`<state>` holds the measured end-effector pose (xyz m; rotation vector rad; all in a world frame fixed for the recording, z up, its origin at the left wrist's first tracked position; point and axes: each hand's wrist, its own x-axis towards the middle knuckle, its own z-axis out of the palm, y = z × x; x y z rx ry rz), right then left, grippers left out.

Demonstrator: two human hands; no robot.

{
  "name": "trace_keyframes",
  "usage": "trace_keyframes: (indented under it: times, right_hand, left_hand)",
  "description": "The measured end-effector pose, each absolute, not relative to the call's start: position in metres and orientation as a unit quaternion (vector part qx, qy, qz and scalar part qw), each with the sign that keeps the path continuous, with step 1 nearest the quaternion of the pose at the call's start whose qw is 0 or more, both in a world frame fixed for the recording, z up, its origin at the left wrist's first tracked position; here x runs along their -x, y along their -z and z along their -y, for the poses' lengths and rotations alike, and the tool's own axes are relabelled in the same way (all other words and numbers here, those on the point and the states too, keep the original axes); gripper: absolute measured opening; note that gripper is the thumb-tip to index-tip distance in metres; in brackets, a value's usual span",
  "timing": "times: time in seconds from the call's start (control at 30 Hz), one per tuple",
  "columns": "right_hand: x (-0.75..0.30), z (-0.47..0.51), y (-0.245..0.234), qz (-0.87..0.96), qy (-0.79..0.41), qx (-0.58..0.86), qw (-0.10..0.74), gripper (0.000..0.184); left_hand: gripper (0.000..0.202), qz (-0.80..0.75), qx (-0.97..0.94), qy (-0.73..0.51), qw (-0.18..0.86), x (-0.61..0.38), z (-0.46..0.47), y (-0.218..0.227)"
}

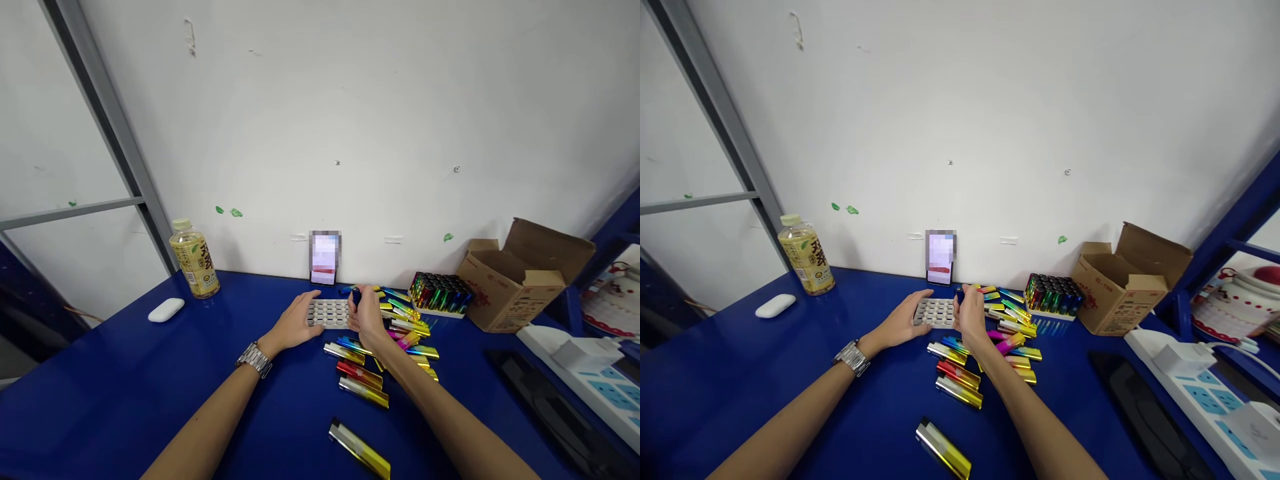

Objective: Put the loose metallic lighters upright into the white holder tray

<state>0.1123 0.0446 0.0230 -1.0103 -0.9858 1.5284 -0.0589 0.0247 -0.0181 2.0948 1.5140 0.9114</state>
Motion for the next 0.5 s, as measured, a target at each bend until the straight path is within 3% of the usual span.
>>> trace_keyframes:
  times: [0.13,0.3,0.37,0.5]
  right_hand:
    - [-0.111,-0.05,-0.02,0.513,-0.641,0.306,0.482,0.04]
    - [-0.101,-0.067,-0.024,0.688,-0.479,0.279,0.469,0.029]
    - [-0.093,-0.075,-0.024,0.724,-0.447,0.276,0.447,0.023]
    - [-0.077,-0.089,-0.015,0.702,-0.5,0.267,0.431,0.019]
  left_hand:
    - [0.09,-0.537,-0.717,-0.369,0.248,0.06,-0.026,0.018]
    - [0.121,-0.527,-0.666,-0.431,0.305,0.063,-0.029,0.021]
    - [0.125,-0.519,-0.663,-0.446,0.305,0.065,-0.03,0.024]
    - [0.126,-0.51,-0.667,-0.453,0.301,0.066,-0.032,0.028]
